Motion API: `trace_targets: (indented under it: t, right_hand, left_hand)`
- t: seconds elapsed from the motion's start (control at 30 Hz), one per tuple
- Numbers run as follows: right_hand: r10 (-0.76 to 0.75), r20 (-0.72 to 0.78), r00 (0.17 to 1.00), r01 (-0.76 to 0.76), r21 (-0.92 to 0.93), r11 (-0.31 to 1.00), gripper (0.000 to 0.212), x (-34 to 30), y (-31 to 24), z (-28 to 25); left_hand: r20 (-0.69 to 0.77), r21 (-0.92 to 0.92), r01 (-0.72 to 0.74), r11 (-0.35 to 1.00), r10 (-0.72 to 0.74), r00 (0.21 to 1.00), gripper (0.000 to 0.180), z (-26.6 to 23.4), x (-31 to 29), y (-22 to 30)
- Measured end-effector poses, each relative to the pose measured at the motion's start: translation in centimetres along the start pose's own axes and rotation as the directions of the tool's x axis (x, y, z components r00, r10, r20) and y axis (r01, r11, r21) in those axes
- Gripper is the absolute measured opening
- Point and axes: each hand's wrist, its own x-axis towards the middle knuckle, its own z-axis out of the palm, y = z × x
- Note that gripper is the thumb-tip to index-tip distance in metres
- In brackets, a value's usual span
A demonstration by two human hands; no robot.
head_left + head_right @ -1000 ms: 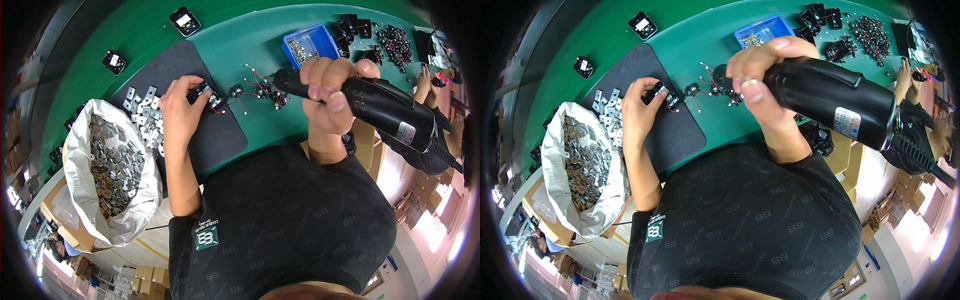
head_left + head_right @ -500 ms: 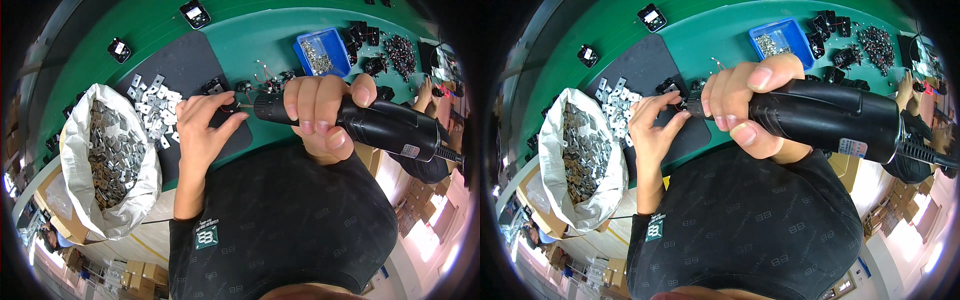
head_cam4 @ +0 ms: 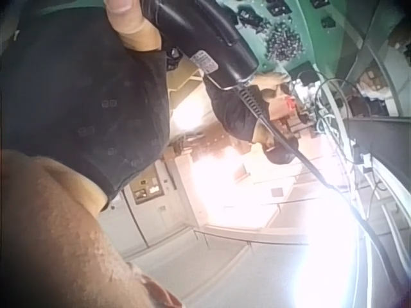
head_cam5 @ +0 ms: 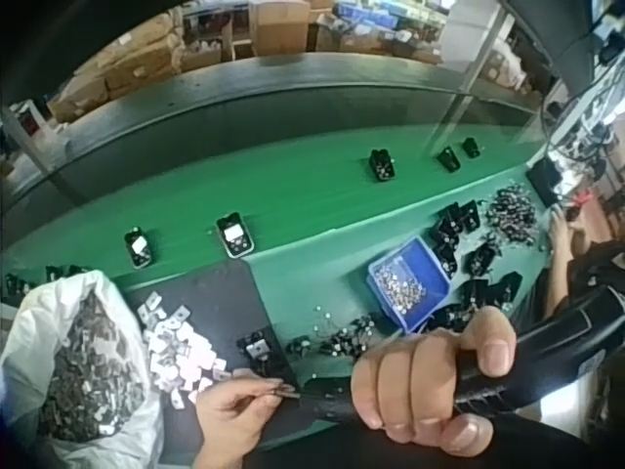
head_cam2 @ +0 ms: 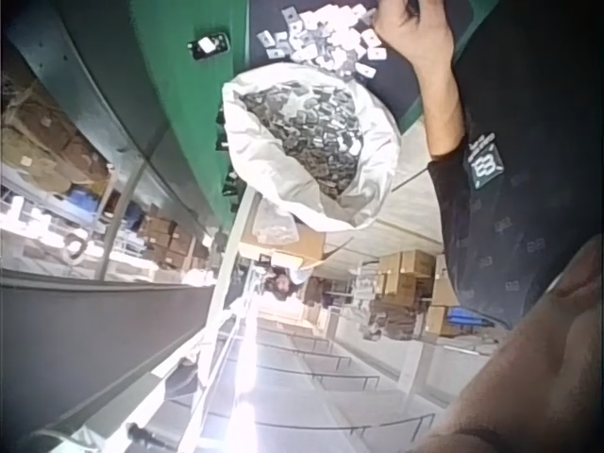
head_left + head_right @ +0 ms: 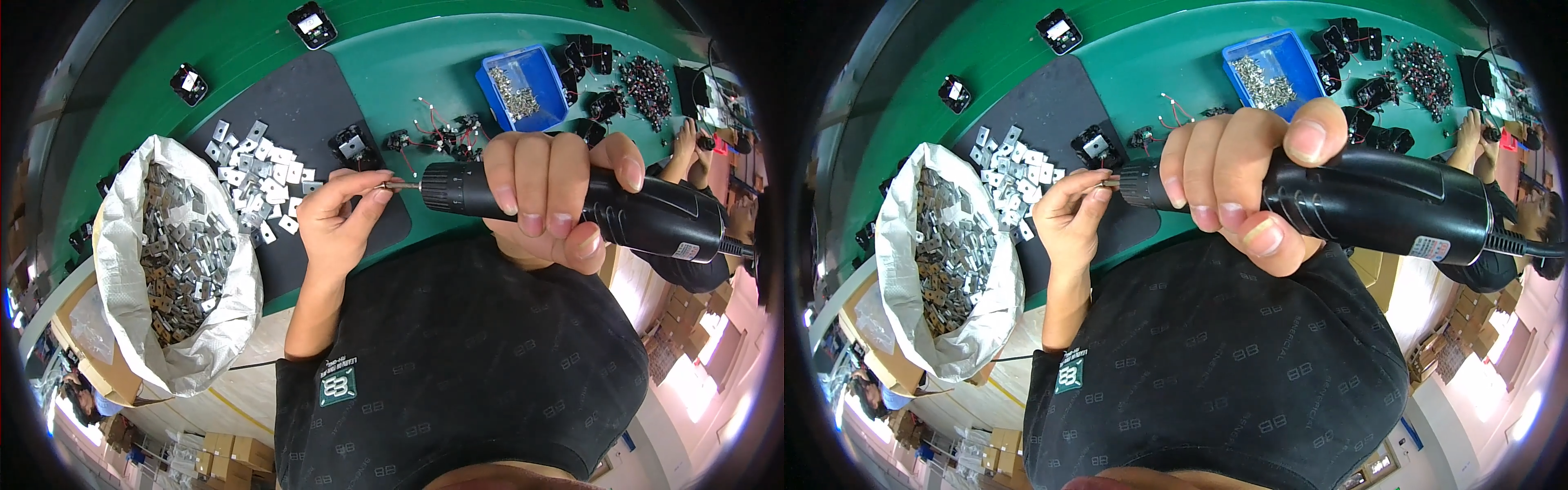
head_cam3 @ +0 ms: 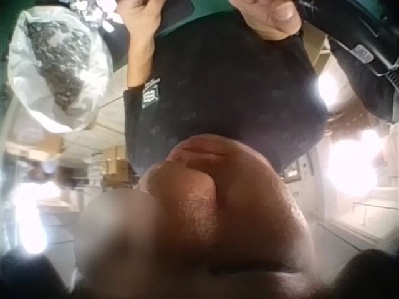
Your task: The person assembles electronic components by securing metal plates and circuit boards into an electronic housing with screws, using an electric screwdriver.
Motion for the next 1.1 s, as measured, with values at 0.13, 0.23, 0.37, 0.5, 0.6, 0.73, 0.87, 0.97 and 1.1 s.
trace_targets:
  t: [0.13, 0.23, 0.37, 0.5, 0.6, 0.73, 0.87, 0.97, 1.1]
  right_hand:
    - [-0.116, 0.073, 0.991, 0.111, 0.069, 0.991, 0.049, -0.1, 0.7, -0.2]
    - [-0.15, 0.103, 0.983, 0.139, 0.106, 0.985, 0.048, 0.1, 0.9, -0.2]
    - [-0.172, 0.203, 0.964, 0.148, 0.129, 0.981, 0.048, 0.5, 1.2, -0.7]
    - [-0.153, 0.184, 0.971, 0.133, 0.116, 0.984, 0.046, 0.6, 0.9, -0.8]
    - [-0.107, 0.274, 0.956, 0.079, 0.112, 0.991, 0.045, 1.1, 1.0, -1.6]
    - [-0.041, 0.335, 0.941, 0.001, 0.118, 0.993, 0.044, 1.6, 0.7, -1.7]
    - [0.051, 0.249, 0.967, -0.062, 0.036, 0.997, 0.035, 1.4, 1.2, -0.9]
    - [0.024, 0.312, 0.95, -0.046, 0.066, 0.997, 0.04, 1.7, 1.8, -1.3]
    - [-0.012, 0.37, 0.929, -0.025, 0.096, 0.995, 0.045, 1.8, 2.2, -1.2]
  left_hand:
    - [0.032, -0.09, -0.024, 0.996, 0.027, 0.999, 0.017, -0.1, -0.3, 0.1]
    - [0.021, -0.071, -0.015, 0.997, 0.017, 1.0, 0.015, -0.3, -0.5, 0.0]
    - [0.049, 0.072, -0.226, 0.971, 0.223, 0.974, 0.014, -0.8, -0.2, -1.0]
    - [0.129, 0.265, -0.395, 0.88, 0.374, 0.919, 0.014, -1.0, 0.5, -1.0]
    - [0.151, 0.276, -0.443, 0.853, 0.417, 0.896, 0.014, -1.1, 0.7, -1.2]
    - [0.165, 0.272, -0.46, 0.845, 0.43, 0.888, 0.014, -0.6, 0.8, -1.7]
    - [0.159, 0.303, -0.461, 0.834, 0.433, 0.887, 0.013, -1.0, 0.5, -2.1]
    - [0.167, 0.327, -0.472, 0.819, 0.442, 0.882, 0.013, -1.4, 0.6, -2.1]
    - [0.172, 0.327, -0.473, 0.818, 0.441, 0.881, 0.021, -2.0, 0.5, -2.5]
